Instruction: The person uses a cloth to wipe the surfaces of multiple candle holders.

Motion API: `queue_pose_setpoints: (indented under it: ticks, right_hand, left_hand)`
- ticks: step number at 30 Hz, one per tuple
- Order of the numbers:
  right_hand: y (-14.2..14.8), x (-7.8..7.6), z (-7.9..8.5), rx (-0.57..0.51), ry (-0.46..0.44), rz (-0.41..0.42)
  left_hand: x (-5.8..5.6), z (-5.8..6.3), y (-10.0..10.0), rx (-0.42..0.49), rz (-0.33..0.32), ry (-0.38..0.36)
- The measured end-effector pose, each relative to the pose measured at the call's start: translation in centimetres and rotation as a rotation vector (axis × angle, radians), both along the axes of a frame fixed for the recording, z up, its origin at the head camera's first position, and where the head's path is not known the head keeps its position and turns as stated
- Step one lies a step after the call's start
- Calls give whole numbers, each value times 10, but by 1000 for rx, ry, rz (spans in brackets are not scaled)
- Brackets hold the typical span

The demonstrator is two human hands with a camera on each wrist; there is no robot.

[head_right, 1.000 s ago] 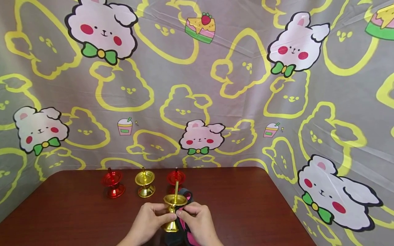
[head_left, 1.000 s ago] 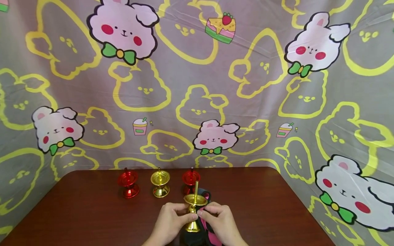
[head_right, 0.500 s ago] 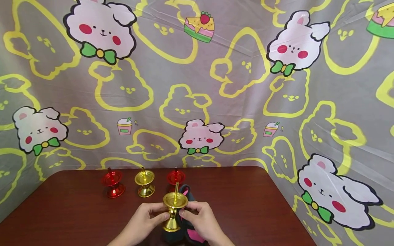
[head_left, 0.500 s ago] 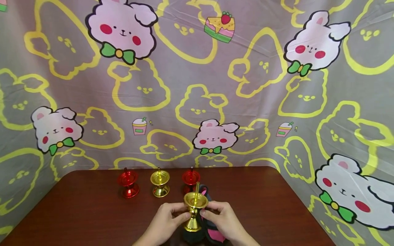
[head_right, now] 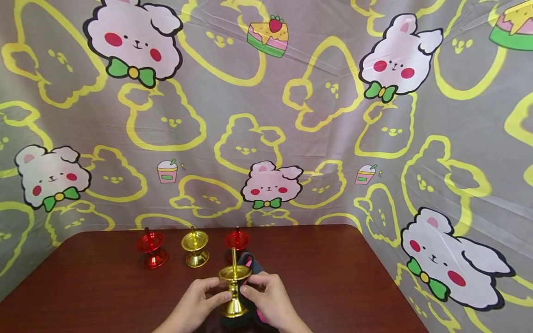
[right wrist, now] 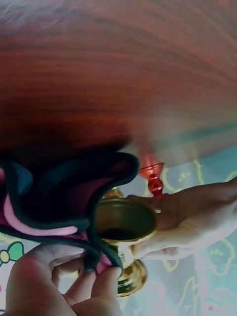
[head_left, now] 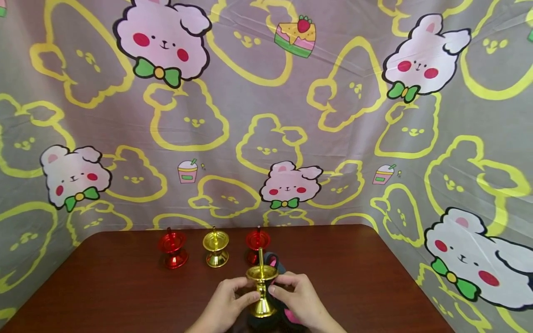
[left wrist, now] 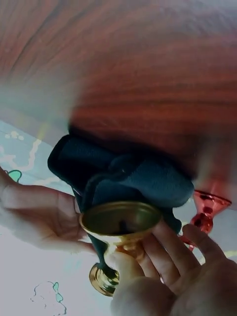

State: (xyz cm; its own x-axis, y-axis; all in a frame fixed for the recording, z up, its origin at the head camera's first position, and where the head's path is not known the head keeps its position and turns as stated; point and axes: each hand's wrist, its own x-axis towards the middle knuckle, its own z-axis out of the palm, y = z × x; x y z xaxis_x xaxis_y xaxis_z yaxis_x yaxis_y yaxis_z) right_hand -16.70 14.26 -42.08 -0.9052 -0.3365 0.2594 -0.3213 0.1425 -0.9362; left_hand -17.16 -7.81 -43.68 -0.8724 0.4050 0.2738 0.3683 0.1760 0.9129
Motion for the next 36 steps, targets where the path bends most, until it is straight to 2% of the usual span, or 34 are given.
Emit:
queue_pose_setpoints:
  ticks: [5,8,12,14,19,21,23,25,27,29,33,36]
  right_hand:
    - [-8,2,-2,-14,-16,-90]
    - [-11,3,-3,-17,-20,-129]
    - [-14,5,-4,-12,-1,-169]
    - [-17,5,-5,-13,10,-193]
    - [-21,8,-8,-14,8,-263]
    - [-20,8,-9,-12,11,-263]
    - [-16,6,-9,-13,6,-228]
    - [-9,3,-9,-21,-2,-165]
    - [-1,0,-8,-38,-35,-73]
    - [7,-4,-6,-71,-90,22]
    - [19,-11,-3,-123,-163,161]
    - [22,-14,-4,-140,-162,233]
  left_hand:
    - [2,-5,7,33,120,89]
    - [4,-5,12,34,190,117]
    - [7,-5,18,-30,283,185]
    - [8,-5,20,-97,332,279]
    - [7,-8,25,-261,467,625]
    - [6,-10,25,-276,484,691]
    - [6,-10,23,-255,440,661]
    - [6,-9,19,-210,354,571]
    - [7,-8,14,-144,257,427]
    - [8,-6,9,-57,187,274]
    - [6,-4,3,74,104,51]
    - [4,-4,2,94,54,-16]
